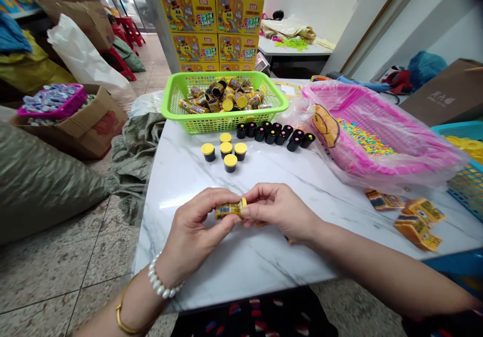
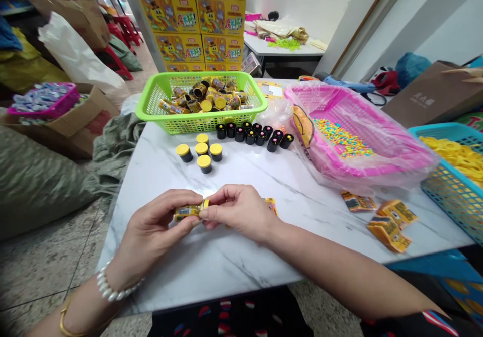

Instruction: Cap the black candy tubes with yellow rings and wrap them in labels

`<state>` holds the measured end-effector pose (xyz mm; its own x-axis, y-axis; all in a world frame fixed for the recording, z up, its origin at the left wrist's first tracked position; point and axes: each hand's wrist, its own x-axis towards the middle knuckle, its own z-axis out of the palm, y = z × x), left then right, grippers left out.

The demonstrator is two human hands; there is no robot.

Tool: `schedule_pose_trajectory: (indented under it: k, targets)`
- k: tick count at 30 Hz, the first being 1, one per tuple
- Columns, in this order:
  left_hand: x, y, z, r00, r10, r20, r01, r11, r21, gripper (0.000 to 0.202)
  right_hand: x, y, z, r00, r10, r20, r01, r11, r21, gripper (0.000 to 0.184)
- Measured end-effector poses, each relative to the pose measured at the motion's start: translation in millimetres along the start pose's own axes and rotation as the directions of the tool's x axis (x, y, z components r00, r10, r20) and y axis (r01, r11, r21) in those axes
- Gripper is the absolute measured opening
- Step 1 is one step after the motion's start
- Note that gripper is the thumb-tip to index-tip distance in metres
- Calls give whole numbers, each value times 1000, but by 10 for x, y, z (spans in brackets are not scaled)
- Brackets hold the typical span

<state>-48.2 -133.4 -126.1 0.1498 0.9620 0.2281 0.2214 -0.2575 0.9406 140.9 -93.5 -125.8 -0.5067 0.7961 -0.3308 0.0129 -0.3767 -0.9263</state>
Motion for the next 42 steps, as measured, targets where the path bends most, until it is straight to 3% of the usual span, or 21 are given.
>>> schedule_pose_trajectory:
  k: [2, 3, 5, 7, 8, 10, 13, 15, 18, 22, 26, 32, 35, 37, 40, 42]
  targets:
    - [13, 23, -13, 997, -81, 9, 82, 995, -64, 20, -2, 48, -8, 983, -185, 0, 184, 981, -64, 25]
    - [22, 35, -17, 988, -156, 17, 157, 980, -123, 21, -2, 74, -17, 946, -325, -4, 321, 937, -141, 25]
    - [39, 50, -20, 955, -293, 35, 293, 929, -225, 24, 2, 116, -39, 819, -573, 21, 545, 766, -341, 27]
    - [44, 47, -13, 936, -350, 38, 348, 901, -261, 23, 5, 134, -57, 718, -692, 72, 633, 608, -479, 27]
    - [39, 41, -7, 936, -350, 32, 346, 903, -255, 22, 4, 136, -61, 708, -702, 78, 637, 586, -501, 27]
    - [18, 29, 5, 953, -304, 11, 299, 929, -218, 20, -1, 133, -50, 781, -624, 19, 564, 692, -451, 24]
    - [-17, 25, 15, 984, -178, -15, 174, 976, -134, 18, -6, 125, -12, 957, -285, -59, 270, 946, -181, 21]
    - [-23, 27, 11, 987, -162, -7, 160, 980, -122, 19, 1, 114, -4, 991, -133, -23, 132, 990, -43, 24]
    - [1, 19, -4, 958, -284, 31, 284, 933, -221, 21, 23, 73, -50, 990, -139, 18, 139, 989, -49, 23]
    - [41, -10, -4, 881, -442, 167, 468, 765, -442, 24, 57, -17, -155, 979, -183, 87, 189, 980, -57, 31]
    - [62, -27, 34, 837, -468, 282, 542, 646, -538, 28, 80, -34, -186, 956, -278, 95, 284, 957, -59, 20]
    - [87, -60, 40, 807, -479, 345, 587, 588, -556, 23, 73, 37, -151, 941, -340, 4, 336, 927, -166, 15]
    - [73, -69, 31, 809, -487, 328, 581, 582, -569, 26, -1, 47, -93, 925, -375, 54, 375, 888, -267, 34]
    - [60, -63, 26, 819, -496, 289, 563, 595, -573, 30, -33, 30, -52, 882, -455, 119, 461, 786, -412, 48]
    - [71, -42, -9, 830, -528, 180, 531, 650, -544, 43, 104, -160, -75, 819, -545, 176, 521, 580, -626, 33]
    - [110, -24, -71, 838, -544, 51, 492, 711, -503, 49, 349, -481, -163, 808, -580, 100, 463, 522, -717, 24]
